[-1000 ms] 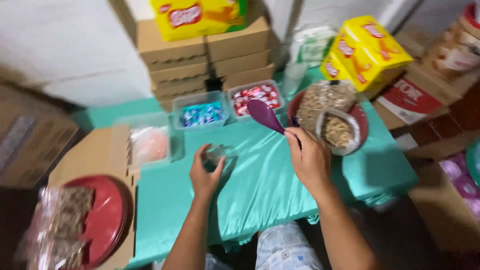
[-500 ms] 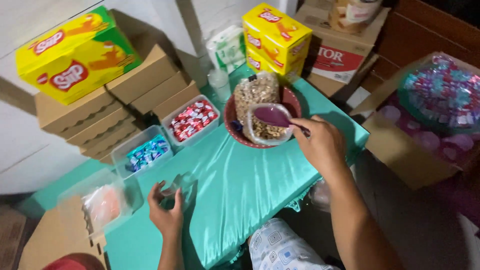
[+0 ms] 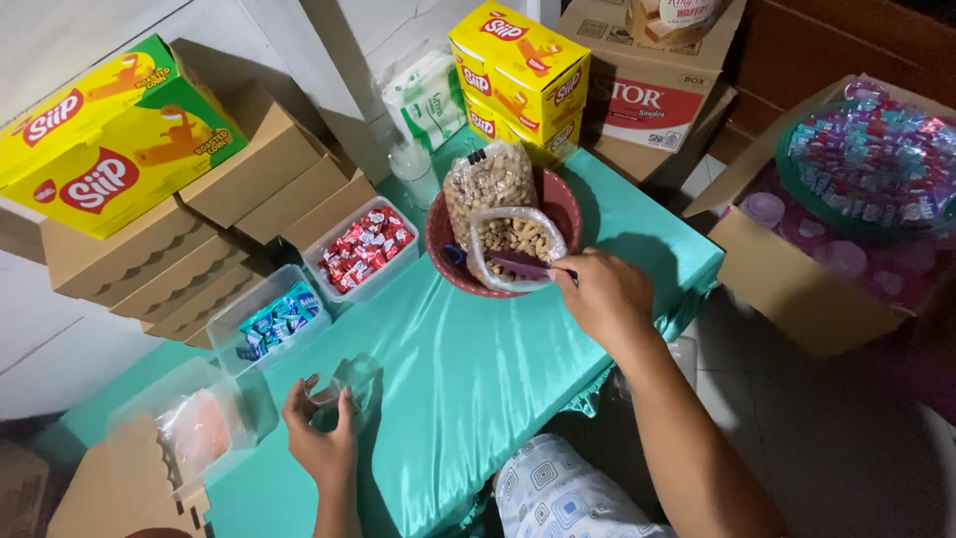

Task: Packing peanuts from a bowl into small plastic bags using a spoon and arranging them on a tray.

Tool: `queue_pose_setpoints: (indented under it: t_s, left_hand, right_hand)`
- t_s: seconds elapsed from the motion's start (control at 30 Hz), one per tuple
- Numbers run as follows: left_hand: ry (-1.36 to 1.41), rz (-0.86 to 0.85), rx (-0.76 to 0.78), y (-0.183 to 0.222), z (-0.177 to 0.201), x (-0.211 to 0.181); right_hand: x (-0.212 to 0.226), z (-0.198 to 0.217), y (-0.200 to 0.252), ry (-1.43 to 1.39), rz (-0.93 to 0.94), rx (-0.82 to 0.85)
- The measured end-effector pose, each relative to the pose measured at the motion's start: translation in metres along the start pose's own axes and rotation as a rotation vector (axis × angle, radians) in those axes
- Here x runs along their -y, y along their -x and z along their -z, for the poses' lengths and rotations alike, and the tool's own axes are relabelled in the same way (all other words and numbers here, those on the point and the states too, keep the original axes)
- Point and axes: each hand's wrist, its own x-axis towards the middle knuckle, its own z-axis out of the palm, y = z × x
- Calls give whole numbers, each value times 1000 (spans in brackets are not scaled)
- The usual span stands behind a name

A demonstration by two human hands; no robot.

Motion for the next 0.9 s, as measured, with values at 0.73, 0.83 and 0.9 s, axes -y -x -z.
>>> queue_pose_setpoints:
  t_s: [0.73, 0.83, 0.9]
  left_hand:
    - [-14, -4, -8, 0, 0, 4]
    - [-9, -16, -14, 1, 0, 2]
    - [-17, -16, -14, 1, 1, 2]
  right_hand:
    - [-3, -22, -9, 84, 28, -130]
    - [-6, -31, -12, 65, 42, -185]
    - [-7, -30, -10, 48, 60, -205]
